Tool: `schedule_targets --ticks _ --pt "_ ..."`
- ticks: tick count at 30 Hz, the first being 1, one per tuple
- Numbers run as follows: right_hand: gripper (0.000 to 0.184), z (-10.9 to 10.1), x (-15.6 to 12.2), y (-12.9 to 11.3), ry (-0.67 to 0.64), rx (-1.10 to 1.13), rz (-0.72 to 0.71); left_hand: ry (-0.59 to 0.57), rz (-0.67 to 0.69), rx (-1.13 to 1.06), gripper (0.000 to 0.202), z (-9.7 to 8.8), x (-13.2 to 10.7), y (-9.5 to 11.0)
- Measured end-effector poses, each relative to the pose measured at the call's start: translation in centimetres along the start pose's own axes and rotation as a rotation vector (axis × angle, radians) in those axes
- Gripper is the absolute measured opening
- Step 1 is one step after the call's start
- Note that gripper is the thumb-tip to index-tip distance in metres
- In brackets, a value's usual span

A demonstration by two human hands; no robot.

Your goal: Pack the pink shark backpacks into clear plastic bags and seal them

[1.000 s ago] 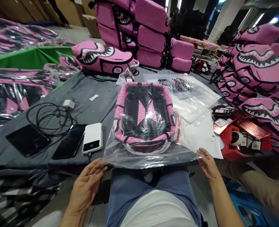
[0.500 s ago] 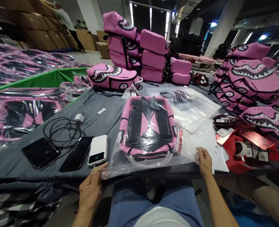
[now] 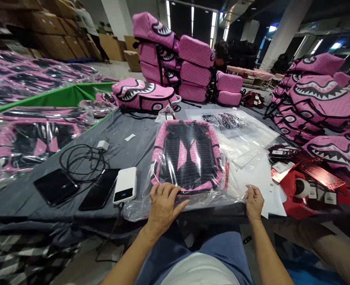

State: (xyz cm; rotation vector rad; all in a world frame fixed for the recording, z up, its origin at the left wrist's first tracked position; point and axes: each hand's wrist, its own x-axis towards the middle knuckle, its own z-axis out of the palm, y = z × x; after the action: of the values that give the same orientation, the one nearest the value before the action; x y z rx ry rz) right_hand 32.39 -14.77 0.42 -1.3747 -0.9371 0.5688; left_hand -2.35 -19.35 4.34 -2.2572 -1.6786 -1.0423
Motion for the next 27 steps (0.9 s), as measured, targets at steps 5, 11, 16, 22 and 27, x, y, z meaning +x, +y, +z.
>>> schedule_targets --ticks 5,11,16,22,27 --pt "0.055 -0.1 -0.2 -0.2 -0.009 -0.008 0.001 -0.085 0.015 0.002 0.035 -1.0 0.9 0.7" --pt "0.054 -0.2 -0.3 -0.1 -0.003 -0.012 0.0 -0.136 -0.021 0.028 0.037 -2.1 -0.2 0.7" --pt "0.055 -0.2 -0.2 -0.2 -0.014 -0.008 -0.005 -0.227 -0.075 -0.131 0.031 -1.8 -0.1 0.5" --pt "0.052 -0.1 -0.4 -0.3 -0.009 0.018 -0.045 -0.211 0.031 -0.195 0.032 -2.1 0.8 0.1" --pt "0.053 0.0 -0.5 -0.3 -0.01 0.039 -0.021 -0.092 0.158 -0.05 0.03 -2.1 1.5 0.0"
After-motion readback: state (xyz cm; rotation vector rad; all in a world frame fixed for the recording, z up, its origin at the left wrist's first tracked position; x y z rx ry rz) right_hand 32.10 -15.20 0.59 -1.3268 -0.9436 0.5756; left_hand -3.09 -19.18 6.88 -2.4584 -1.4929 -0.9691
